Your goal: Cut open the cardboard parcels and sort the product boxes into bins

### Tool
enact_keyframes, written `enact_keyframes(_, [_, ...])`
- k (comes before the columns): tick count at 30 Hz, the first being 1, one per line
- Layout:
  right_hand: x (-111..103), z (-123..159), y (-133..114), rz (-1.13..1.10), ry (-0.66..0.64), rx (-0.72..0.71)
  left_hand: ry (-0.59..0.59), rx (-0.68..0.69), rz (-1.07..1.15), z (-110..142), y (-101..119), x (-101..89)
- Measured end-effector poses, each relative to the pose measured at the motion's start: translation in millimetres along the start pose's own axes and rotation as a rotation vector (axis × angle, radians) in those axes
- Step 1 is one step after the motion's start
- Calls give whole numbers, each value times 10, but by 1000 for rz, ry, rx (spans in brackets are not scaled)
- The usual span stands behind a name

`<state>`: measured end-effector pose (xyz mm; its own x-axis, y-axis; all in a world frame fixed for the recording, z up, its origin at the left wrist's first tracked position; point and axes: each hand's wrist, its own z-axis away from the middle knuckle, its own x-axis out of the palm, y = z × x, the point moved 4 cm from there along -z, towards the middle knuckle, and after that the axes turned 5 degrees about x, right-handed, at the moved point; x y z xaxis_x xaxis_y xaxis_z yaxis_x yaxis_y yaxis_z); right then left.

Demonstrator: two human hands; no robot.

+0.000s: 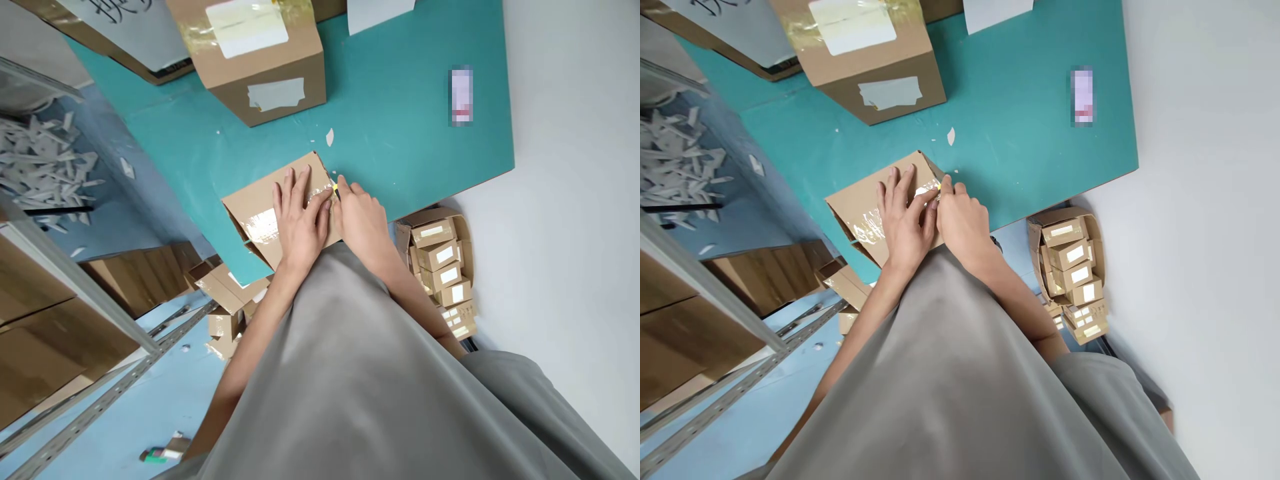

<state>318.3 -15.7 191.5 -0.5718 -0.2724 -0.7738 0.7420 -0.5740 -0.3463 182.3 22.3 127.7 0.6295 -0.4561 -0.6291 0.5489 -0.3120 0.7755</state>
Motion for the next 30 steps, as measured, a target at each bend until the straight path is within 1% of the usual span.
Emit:
enact_keyframes(2, [-25, -15, -45, 2, -5, 20, -2, 3, -4, -1, 7, 5])
enact_keyframes(4, [-44, 28, -53, 24, -31, 42, -13, -10, 6, -9, 30, -5])
enact_keyframes(7, [-45, 205, 10, 86, -83, 68, -79, -45, 1, -20, 59, -16])
enact_keyframes(9, [-34, 348, 81, 140, -135, 95, -108, -37, -35, -19, 52, -10])
enact_keyframes(11, [-34, 464, 141, 183, -198, 133, -64, 8, -59, -16, 20, 4])
enact_keyframes(13, [-62, 535, 173, 204, -253, 161, 41, 72, -39, -11, -30, 19])
enact_keyframes(15, [-115, 567, 188, 202, -281, 152, 130, 131, -14, -3, -76, 31])
enact_keyframes(17, [-185, 569, 234, 174, -255, 125, 183, 179, -3, 14, -80, 4])
enact_keyframes(19, [-251, 522, 359, 123, -154, 110, 219, 191, 30, 56, -19, -100])
enact_keyframes(20, [-271, 471, 457, 96, -86, 112, 243, 185, 66, 93, 44, -191])
enact_keyframes(22, [-252, 296, 710, 56, 43, 129, 291, 169, 176, 206, 245, -436])
enact_keyframes(23, [-205, 171, 853, 44, 86, 141, 311, 180, 244, 280, 387, -582])
enact_keyframes(24, [-137, 25, 1001, 38, 115, 156, 298, 206, 327, 358, 551, -724])
enact_keyframes(25, [-50, -136, 1145, 35, 132, 163, 241, 237, 410, 435, 728, -851])
enact_keyframes(26, [48, -302, 1284, 33, 141, 169, 159, 279, 483, 509, 908, -962])
enact_keyframes(28, [259, -619, 1537, 32, 137, 195, 30, 343, 611, 625, 1201, -1135])
enact_keyframes(29, [363, -758, 1644, 32, 128, 207, -7, 360, 647, 654, 1289, -1184])
enact_keyframes(30, [460, -881, 1733, 27, 119, 212, -15, 362, 663, 660, 1324, -1206])
